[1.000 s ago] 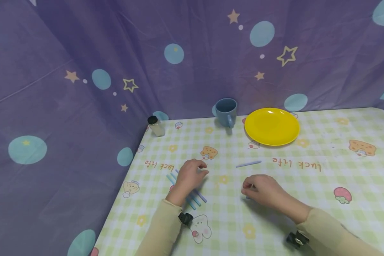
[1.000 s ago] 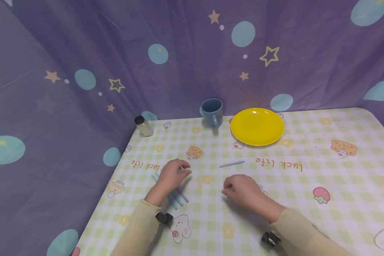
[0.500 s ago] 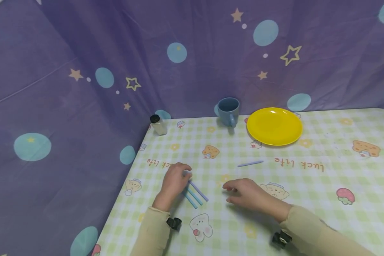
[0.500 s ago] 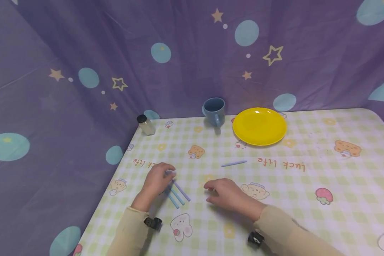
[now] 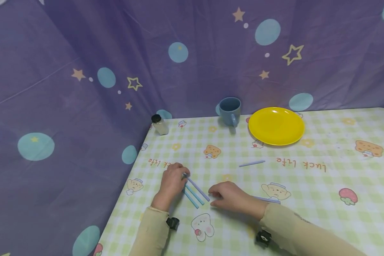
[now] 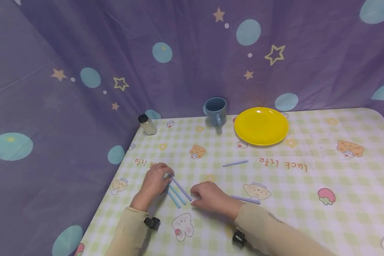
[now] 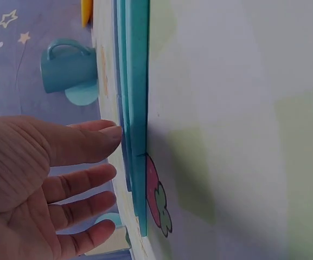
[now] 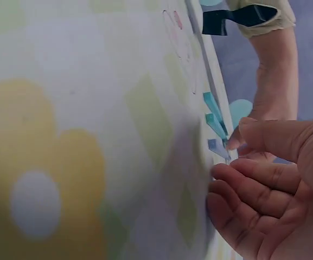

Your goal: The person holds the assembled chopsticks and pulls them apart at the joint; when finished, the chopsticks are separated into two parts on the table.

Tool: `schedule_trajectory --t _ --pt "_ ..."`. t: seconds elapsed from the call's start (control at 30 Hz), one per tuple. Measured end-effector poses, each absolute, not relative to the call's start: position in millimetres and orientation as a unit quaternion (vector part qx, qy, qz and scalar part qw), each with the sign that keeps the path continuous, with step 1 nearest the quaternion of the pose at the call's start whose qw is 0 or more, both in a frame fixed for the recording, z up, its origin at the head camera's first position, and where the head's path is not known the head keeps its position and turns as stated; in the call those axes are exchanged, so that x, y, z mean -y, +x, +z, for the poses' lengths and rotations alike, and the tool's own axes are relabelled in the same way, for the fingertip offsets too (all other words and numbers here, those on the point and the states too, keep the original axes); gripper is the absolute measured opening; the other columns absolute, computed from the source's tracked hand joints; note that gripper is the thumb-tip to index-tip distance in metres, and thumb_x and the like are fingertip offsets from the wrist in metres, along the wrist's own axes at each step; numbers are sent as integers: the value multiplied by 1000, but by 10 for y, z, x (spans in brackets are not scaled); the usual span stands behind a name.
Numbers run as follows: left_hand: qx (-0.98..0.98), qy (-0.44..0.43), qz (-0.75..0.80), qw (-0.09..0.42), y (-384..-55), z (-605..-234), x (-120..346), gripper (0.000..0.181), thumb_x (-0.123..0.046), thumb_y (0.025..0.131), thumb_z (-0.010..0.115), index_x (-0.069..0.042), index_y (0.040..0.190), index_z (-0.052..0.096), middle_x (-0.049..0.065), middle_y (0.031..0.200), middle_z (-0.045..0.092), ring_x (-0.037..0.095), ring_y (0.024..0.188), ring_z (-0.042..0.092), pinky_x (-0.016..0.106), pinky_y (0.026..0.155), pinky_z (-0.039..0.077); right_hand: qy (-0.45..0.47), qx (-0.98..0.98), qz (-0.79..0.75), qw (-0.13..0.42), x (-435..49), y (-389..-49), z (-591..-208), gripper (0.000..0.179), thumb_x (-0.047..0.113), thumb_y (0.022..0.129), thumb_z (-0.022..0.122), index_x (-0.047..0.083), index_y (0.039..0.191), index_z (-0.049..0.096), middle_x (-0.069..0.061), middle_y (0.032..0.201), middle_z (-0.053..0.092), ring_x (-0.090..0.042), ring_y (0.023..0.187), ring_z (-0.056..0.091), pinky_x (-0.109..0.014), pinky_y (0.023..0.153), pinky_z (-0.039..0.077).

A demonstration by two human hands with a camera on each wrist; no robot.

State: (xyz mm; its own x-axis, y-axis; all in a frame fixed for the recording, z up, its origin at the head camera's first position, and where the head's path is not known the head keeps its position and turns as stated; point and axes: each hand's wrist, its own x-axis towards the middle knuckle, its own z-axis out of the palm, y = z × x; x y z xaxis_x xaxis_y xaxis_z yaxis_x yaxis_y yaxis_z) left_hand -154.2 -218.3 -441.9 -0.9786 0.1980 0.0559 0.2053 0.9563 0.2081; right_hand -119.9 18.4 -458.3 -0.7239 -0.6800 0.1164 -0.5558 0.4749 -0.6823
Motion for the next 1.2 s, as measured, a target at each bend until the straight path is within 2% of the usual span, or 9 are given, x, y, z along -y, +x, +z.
schedule_trajectory --t 0.2,0.47,0.7,0.93,1.2 --pt "989 -113 -93 11 -1553 -4439 2158 13 -11 81 79 -17 91 74 8 108 61 31 105 53 48 79 45 -344 -867 -352 82 -50 -1253 -4648 18 17 78 80 9 89 69 8 71 53 -7 66 45 -27 64 41" --pt "990 -119 -78 24 -1552 -4462 2141 11 -12 81 79 -16 89 73 9 108 61 30 101 53 47 76 46 -301 -891 -331 82 85 -1257 -4676 20 18 76 82 13 76 64 9 65 50 -9 62 45 -28 62 41" --pt "989 -120 -74 38 -1545 -4488 2125 11 -13 80 79 -17 88 73 9 108 61 29 99 53 45 73 47 -286 -909 -302 39 137 -1206 -4667 25 12 76 80 14 65 57 8 60 51 -11 57 46 -29 58 42" --pt "989 -122 -76 38 -1528 -4483 2113 11 -13 81 79 -17 88 72 13 116 59 32 104 53 48 75 48 -247 -914 -321 24 135 -1174 -4665 18 5 75 70 13 63 60 6 58 53 -12 55 48 -29 55 42" --pt "988 -125 -71 52 -1530 -4496 2124 12 -17 79 81 -17 88 72 16 127 56 36 115 51 51 80 49 -205 -909 -361 28 64 -1193 -4668 16 5 77 69 15 67 61 7 61 52 -12 58 47 -29 58 41"
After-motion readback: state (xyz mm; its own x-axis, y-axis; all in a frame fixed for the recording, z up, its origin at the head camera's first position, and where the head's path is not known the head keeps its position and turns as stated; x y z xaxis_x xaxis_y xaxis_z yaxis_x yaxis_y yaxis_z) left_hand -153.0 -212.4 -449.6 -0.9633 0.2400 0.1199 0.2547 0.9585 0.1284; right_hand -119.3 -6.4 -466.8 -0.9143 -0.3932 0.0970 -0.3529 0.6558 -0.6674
